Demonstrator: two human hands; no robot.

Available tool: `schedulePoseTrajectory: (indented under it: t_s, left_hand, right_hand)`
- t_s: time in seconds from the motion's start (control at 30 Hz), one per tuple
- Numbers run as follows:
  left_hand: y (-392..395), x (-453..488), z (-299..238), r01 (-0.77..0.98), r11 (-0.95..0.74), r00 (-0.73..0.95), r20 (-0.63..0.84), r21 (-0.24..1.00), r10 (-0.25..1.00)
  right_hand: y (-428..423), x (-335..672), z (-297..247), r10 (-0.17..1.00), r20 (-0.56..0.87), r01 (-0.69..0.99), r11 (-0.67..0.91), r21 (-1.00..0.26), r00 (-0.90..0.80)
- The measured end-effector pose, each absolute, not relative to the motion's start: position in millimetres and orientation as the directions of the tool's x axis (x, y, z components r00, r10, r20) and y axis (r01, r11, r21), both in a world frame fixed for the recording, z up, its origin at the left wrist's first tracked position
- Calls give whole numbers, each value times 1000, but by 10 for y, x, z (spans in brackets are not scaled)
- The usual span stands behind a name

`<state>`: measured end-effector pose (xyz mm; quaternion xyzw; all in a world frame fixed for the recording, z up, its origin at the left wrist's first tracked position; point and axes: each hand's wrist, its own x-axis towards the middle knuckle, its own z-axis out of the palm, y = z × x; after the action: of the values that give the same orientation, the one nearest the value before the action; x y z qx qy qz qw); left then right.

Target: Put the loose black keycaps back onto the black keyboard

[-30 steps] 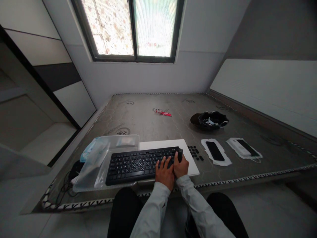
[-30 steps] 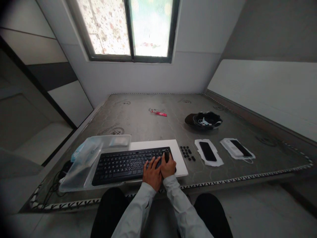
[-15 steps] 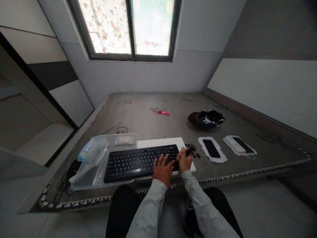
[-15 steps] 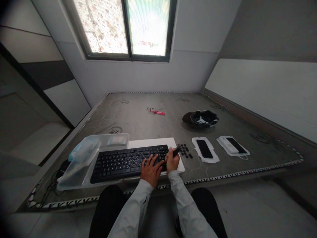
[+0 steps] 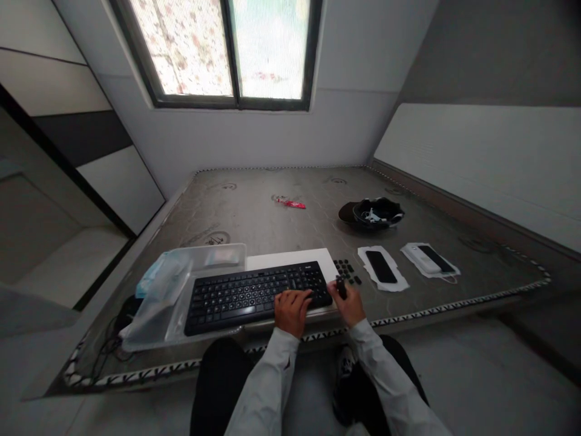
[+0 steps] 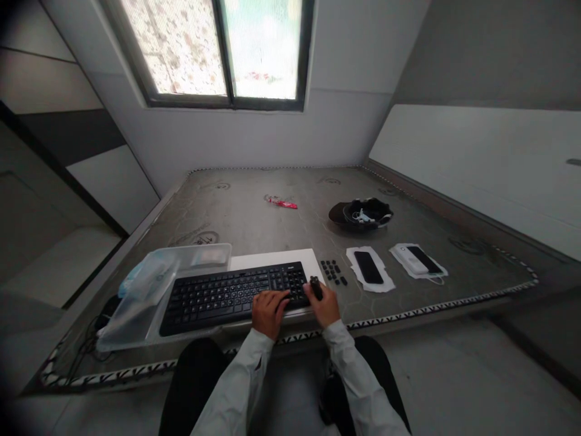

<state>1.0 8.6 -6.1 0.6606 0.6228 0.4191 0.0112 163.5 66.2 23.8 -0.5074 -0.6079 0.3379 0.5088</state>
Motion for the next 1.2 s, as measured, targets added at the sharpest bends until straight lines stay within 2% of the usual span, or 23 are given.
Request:
schedulePoseTrajectory:
  t_s: [0.07, 0.13, 0.3, 0.5, 0.9, 1.2]
  left_hand:
    - [86, 15, -85, 809, -248, -135, 577, 534, 805]
    - [80, 25, -90, 804, -266, -136, 599, 532, 789]
    - [50, 51, -44, 816, -260, -122, 593, 517, 796]
    - [55, 54, -30, 834, -245, -106, 580, 495, 808]
    - [21, 10, -73, 826, -362, 19, 621, 432, 784]
    - [42, -90, -4, 798, -368, 117, 477, 477, 871]
  right_hand:
    - [569, 1718, 206, 921, 326, 404, 388, -829, -214]
    - [519, 1766, 155, 874, 357, 421, 475, -773, -330]
    - [533, 1789, 27, 850, 404, 440, 522, -731, -338]
    - [569, 1739, 9, 854, 398, 416, 514, -750, -337]
    - [468, 1818, -157, 846, 396, 412, 523, -746, -357]
    - [666, 1926, -103, 699, 467, 365, 696, -618, -541]
